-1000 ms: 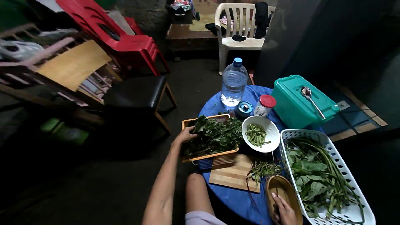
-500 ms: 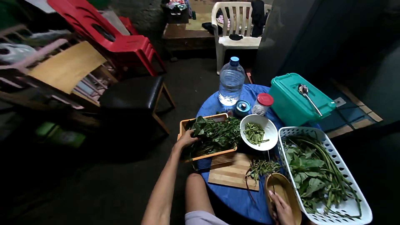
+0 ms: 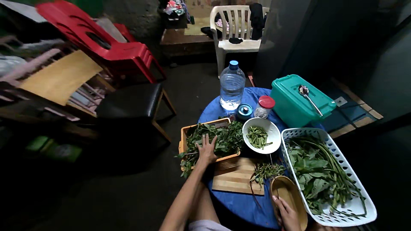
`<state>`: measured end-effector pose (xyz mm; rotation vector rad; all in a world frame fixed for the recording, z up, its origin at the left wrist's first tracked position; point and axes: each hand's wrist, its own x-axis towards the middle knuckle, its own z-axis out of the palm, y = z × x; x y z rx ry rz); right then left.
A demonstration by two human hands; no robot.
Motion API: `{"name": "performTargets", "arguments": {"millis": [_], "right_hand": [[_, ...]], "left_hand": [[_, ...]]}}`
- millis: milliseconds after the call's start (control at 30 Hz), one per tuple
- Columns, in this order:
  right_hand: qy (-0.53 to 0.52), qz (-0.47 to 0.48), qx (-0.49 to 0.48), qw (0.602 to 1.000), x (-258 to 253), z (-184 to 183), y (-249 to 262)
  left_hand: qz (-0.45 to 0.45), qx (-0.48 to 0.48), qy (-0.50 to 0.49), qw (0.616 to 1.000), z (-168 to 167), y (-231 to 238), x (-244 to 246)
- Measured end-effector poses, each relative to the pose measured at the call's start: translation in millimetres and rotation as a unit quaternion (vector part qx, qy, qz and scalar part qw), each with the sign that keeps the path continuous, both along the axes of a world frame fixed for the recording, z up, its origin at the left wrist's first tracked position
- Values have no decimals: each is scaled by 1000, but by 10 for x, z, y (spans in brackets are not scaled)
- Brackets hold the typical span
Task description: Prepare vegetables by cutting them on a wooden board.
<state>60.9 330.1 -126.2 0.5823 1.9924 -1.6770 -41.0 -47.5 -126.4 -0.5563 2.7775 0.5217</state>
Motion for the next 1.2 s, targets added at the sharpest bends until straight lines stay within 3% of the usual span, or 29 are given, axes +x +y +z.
{"name": "performTargets", "arguments": {"millis": [133,333,600,800,933,1200], "right_hand": [[8,-8,-12,1000,9,-4,38],[-4,-26,-9,1000,28,-82,151],[-7,-33,-26,999,8,-108,133],[-4,-29,-20,999,1,-127,132],[-11,-20,-11,1000,-2,-142,133],[-7,-10,-10,1000,8,-73,101]], "left_hand": [[53,32,54,997,-56,-7,-117],[118,145,129,974,239,-328,-53],[183,188,162,951,275,-503,-4],[152,166,132,965,268,-338,-7],[53,113,87,988,-49,-124,-39],[88,12,38,995,-113,286,-87]]}}
